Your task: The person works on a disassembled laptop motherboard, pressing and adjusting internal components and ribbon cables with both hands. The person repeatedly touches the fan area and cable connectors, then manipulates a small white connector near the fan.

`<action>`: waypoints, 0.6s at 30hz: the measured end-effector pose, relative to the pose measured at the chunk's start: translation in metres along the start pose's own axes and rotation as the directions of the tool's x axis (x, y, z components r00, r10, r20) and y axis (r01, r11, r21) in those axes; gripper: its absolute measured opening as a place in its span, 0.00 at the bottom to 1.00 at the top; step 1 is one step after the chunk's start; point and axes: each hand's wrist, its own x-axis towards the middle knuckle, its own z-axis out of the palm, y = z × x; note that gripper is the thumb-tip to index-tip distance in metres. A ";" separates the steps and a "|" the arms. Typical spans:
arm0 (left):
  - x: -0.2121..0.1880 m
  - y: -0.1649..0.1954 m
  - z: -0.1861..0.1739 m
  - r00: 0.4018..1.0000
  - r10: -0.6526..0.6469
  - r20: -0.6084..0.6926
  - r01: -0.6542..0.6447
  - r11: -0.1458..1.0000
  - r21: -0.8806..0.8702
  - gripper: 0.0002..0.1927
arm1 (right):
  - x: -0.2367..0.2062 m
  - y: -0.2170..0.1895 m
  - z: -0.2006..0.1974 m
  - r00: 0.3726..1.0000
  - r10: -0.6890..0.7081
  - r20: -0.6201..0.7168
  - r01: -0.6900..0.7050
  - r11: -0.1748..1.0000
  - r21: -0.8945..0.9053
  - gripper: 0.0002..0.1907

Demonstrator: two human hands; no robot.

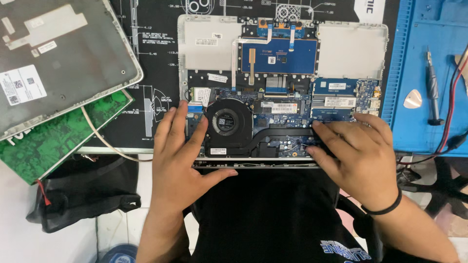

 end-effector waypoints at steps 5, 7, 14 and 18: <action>0.001 0.001 -0.001 1.000 -0.006 0.011 0.005 1.000 0.010 0.52 | -0.002 -0.001 0.001 1.000 -0.015 0.014 0.016 0.999 -0.033 0.23; 0.001 0.000 -0.001 1.000 -0.004 0.011 0.004 1.000 0.009 0.52 | -0.001 -0.001 0.000 1.000 -0.022 0.019 0.023 0.999 -0.025 0.24; 0.002 0.000 -0.001 1.000 -0.005 0.008 0.005 1.000 0.015 0.51 | 0.003 -0.001 -0.002 0.999 -0.034 0.030 0.035 0.999 -0.018 0.25; 0.004 0.002 -0.002 1.000 -0.003 0.004 0.003 1.000 0.017 0.50 | 0.004 -0.003 -0.002 0.998 -0.037 0.042 0.038 0.999 -0.019 0.25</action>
